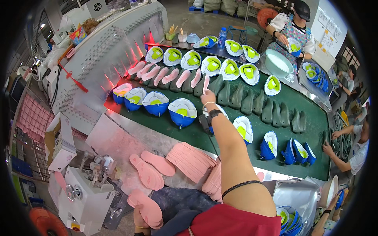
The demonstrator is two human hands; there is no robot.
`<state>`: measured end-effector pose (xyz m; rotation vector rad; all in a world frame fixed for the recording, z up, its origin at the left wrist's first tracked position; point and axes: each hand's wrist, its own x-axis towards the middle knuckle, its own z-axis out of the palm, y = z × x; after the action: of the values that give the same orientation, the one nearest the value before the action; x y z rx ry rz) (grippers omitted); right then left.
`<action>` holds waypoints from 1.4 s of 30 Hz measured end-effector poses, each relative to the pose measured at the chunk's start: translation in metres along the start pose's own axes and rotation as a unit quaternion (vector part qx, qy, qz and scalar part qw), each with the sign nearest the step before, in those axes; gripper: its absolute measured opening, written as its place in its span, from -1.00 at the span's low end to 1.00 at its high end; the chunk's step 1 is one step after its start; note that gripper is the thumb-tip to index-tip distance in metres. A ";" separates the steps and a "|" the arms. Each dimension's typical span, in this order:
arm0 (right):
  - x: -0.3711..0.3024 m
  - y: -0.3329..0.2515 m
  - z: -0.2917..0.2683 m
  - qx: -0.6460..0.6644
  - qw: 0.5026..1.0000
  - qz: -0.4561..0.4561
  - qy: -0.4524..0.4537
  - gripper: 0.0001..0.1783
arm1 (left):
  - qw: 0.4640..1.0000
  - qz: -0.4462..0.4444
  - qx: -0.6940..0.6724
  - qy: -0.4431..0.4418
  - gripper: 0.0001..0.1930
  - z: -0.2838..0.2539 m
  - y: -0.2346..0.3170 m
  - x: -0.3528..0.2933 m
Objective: Applying adhesive to shoe soles using an industrial gluing machine in a factory setting.
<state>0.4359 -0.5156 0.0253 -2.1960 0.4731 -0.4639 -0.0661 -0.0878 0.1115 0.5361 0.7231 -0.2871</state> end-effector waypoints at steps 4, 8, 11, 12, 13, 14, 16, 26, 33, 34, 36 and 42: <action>-0.108 -0.098 0.007 0.181 0.965 -0.175 -0.075 -0.71 | 0.999 -0.002 0.044 0.020 -0.54 -0.004 -0.004 -0.002; -0.316 -0.162 -0.053 0.021 0.851 -0.041 -0.523 -0.69 | 0.918 0.167 0.359 -0.038 -0.59 -0.026 -0.008 0.003; -0.417 -0.173 -0.072 0.037 0.706 -0.313 -0.634 -0.69 | 0.898 0.276 0.340 -0.049 -0.66 -0.038 -0.011 -0.003; -0.434 -0.172 -0.071 0.046 0.691 -0.313 -0.649 -0.69 | 0.854 0.303 0.420 -0.049 -0.66 -0.039 -0.012 -0.006; -0.448 -0.172 -0.066 0.086 0.739 -0.264 -0.614 -0.72 | 0.802 0.332 0.494 -0.045 -0.66 -0.038 -0.011 -0.011; -0.456 -0.173 -0.057 0.119 0.786 -0.206 -0.570 -0.74 | 0.837 0.298 0.459 -0.011 -0.65 -0.036 -0.010 -0.017; -0.456 -0.183 -0.025 0.262 0.810 -0.124 -0.510 -0.75 | 0.965 0.157 0.208 0.011 -0.60 -0.028 -0.006 -0.031; -0.406 -0.264 0.075 0.158 0.857 -0.028 -0.489 -0.45 | 0.997 0.052 -0.036 -0.050 -0.53 -0.018 -0.004 -0.076; -0.369 -0.270 0.047 -0.031 0.884 -0.345 -0.314 -0.52 | 0.997 0.064 -0.002 -0.053 -0.55 -0.020 -0.001 -0.074; -0.370 -0.273 0.052 -0.042 0.884 -0.376 -0.275 -0.54 | 0.997 0.063 -0.005 -0.045 -0.56 -0.019 -0.001 -0.074; -0.378 -0.279 0.070 -0.039 0.897 -0.262 -0.354 -0.50 | 0.997 0.062 -0.002 -0.040 -0.56 -0.018 -0.002 -0.073; -0.404 -0.296 0.136 0.122 0.916 -0.005 -0.383 -0.44 | 0.968 0.170 0.182 -0.003 -0.63 -0.023 -0.006 -0.063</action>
<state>0.2048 -0.0593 0.1102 -1.9378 -0.0276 0.3310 -0.1265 -0.0755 0.1383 0.9957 0.5618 -0.0982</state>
